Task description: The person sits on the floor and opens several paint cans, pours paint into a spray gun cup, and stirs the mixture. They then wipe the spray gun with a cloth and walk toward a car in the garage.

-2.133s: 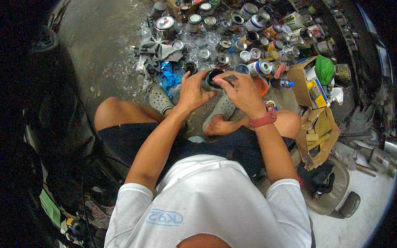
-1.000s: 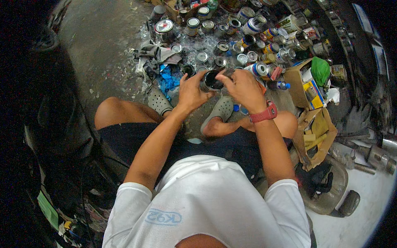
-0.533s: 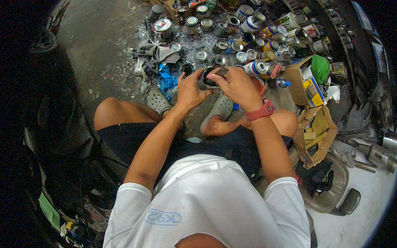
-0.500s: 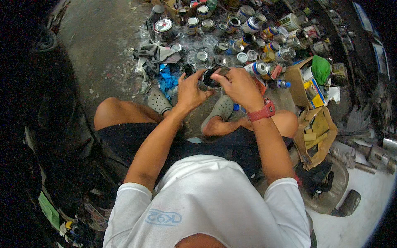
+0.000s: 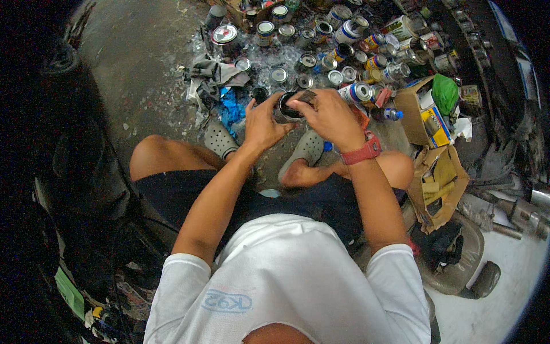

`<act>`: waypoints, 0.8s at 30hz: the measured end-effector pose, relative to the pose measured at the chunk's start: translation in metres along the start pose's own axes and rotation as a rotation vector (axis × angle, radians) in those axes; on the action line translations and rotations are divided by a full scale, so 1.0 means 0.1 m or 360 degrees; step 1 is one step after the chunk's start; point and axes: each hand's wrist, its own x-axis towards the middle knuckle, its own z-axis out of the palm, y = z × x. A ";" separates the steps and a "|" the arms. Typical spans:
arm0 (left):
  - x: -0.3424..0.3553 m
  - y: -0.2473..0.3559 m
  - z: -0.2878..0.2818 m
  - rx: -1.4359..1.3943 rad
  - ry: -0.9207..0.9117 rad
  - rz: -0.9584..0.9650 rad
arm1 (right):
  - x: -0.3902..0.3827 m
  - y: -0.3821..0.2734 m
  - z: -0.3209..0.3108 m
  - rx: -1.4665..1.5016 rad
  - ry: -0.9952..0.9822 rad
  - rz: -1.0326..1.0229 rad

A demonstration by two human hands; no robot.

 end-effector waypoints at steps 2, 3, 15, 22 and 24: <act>0.01 0.05 -0.01 -0.0003 -0.0024 0.0041 | 0.01 -0.03 -0.06 -0.0233 0.0121 0.0128; 0.02 0.07 -0.02 -0.0004 -0.0036 0.0060 | 0.02 -0.04 -0.07 -0.0350 0.0181 0.0192; 0.00 0.05 -0.02 -0.0041 0.0057 -0.0054 | 0.04 -0.05 0.04 0.0122 0.0045 0.0028; 0.02 0.05 -0.01 -0.0019 0.0011 -0.0003 | 0.06 -0.08 0.06 0.0304 0.0154 0.0031; 0.01 0.02 -0.02 -0.0028 0.0000 -0.0043 | 0.05 -0.06 -0.02 -0.0160 0.0081 0.0068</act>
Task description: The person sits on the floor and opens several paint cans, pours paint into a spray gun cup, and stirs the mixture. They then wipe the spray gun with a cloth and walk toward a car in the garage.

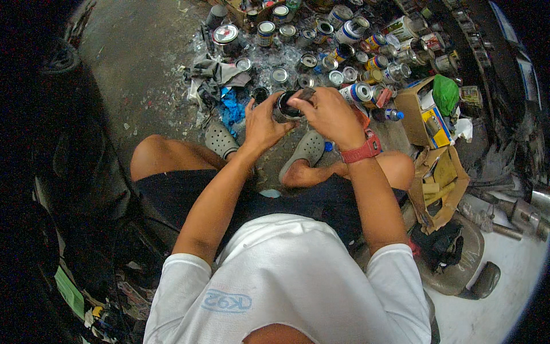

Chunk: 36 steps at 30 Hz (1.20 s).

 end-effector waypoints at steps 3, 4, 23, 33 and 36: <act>0.01 0.09 -0.01 -0.0018 -0.0008 0.0047 | 0.00 0.06 -0.02 -0.0267 0.0070 0.0081; 0.00 0.08 -0.01 -0.0005 0.0000 0.0019 | 0.02 0.05 0.04 -0.0020 0.0084 0.0003; 0.01 0.04 -0.02 -0.0008 0.0081 0.0022 | 0.04 0.01 0.04 0.0332 -0.0042 0.0095; 0.03 0.09 -0.02 0.0003 0.0084 0.0049 | 0.01 0.00 -0.03 -0.0077 0.0208 0.0061; 0.02 0.06 -0.01 0.0011 0.0138 0.0108 | -0.07 0.07 0.07 -0.0321 0.0229 0.0189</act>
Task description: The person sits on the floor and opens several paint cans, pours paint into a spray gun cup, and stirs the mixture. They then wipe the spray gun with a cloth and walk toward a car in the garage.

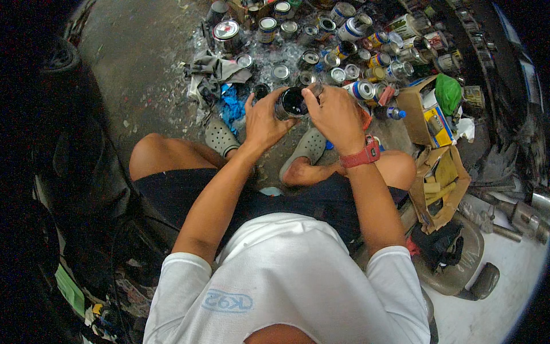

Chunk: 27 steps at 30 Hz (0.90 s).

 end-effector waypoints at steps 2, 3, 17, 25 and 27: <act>0.00 0.01 0.00 0.0019 -0.0002 -0.0030 | -0.04 0.10 0.10 0.0120 -0.0063 0.0101; -0.01 0.02 0.00 0.0028 -0.0003 -0.0045 | -0.06 0.14 0.12 0.0210 -0.0102 0.0157; 0.00 0.00 -0.01 -0.0067 -0.0101 -0.0066 | 0.05 0.22 0.16 0.0635 -0.0203 0.0138; 0.01 -0.02 0.04 -0.0059 -0.0095 -0.0051 | 0.25 0.64 0.49 0.0338 -0.0010 0.0191; 0.03 -0.01 0.03 -0.0018 -0.0089 -0.0089 | 0.29 0.85 0.63 0.0998 0.0230 0.0423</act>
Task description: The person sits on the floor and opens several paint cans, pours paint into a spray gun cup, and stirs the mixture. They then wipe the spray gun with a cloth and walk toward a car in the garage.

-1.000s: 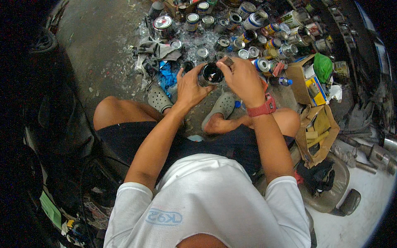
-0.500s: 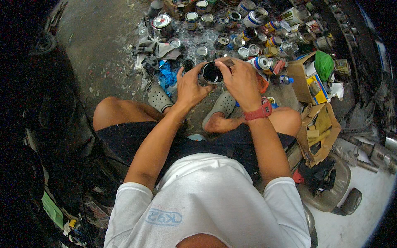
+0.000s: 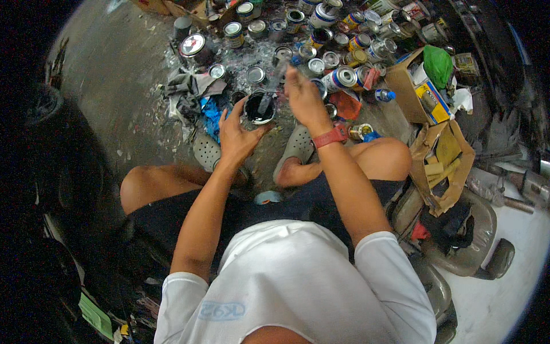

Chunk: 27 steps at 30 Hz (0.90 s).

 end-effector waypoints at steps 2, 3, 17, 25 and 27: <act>0.01 -0.02 -0.01 -0.0009 -0.0012 -0.0136 | 0.17 0.37 -0.10 0.0354 0.0238 0.0119; 0.04 -0.02 0.00 -0.0019 -0.0023 -0.0198 | 0.27 0.63 -0.15 0.0413 0.0622 0.0139; 0.36 -0.12 0.28 -0.0094 0.0053 -0.0312 | 0.85 2.19 -0.57 0.0116 0.1024 0.0717; 0.48 0.01 0.38 -0.0057 0.0083 -0.0338 | 0.75 1.30 -0.77 -0.0057 0.1096 -0.0153; 0.47 0.01 0.39 -0.0048 0.0108 -0.0340 | 0.63 0.75 -0.81 0.0033 0.0798 -0.0198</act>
